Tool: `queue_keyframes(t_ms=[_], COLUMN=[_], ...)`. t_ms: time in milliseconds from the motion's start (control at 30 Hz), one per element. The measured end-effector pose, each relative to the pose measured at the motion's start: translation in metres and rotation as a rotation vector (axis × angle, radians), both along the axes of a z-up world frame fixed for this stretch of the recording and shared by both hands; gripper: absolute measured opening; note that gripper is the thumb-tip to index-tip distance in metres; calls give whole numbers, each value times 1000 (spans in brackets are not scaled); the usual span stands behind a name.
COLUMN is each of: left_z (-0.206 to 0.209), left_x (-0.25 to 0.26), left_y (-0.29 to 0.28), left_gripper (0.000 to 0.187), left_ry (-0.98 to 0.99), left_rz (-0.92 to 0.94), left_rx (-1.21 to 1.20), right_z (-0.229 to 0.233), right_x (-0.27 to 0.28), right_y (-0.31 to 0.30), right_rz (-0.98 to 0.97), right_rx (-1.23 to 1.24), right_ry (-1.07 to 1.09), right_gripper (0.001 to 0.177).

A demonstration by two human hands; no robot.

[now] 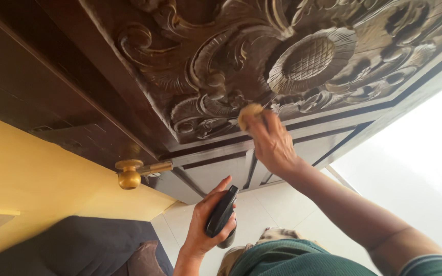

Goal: The person cleans a dark brown wooden door with ornate carvings. They hold a spray bottle in the left hand and wipe the door surface with a cloth in the right hand, moving systematically across the carved panels and edges.

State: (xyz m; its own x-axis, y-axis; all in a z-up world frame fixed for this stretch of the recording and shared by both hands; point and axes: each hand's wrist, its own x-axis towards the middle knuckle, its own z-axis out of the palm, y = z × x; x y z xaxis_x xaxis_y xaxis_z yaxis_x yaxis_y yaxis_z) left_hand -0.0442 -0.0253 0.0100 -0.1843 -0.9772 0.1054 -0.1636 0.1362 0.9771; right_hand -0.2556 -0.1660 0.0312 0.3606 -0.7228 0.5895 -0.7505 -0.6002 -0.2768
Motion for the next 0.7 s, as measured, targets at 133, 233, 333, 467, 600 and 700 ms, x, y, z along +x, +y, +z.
queue_keyframes(t_ms=[133,233,333,467,600,700], left_z=[-2,-4,-5,-1,8,12], left_x=[1,3,2,-1,2,4], left_y=[3,-1,-6,-8,-7,-4], left_gripper=[47,34,30,40,45,40], left_ry=[-15,7,-45,15,42,44], left_rz=[32,42,36,66,85,102], left_rx=[-39,-100,-222,-67,-84,-127], right_z=[44,92,111,78,33,34], right_x=[-10,-17,-4,27,28,12], right_y=[9,3,-22,-35,-13,1], right_rz=[66,70,-33,-121,-161,-122], right_rx=[321,-189,-393,-410,33,117], right_ry=[170,-90,-167,-75,37,55], right_gripper=[41,38,49,64,72,67])
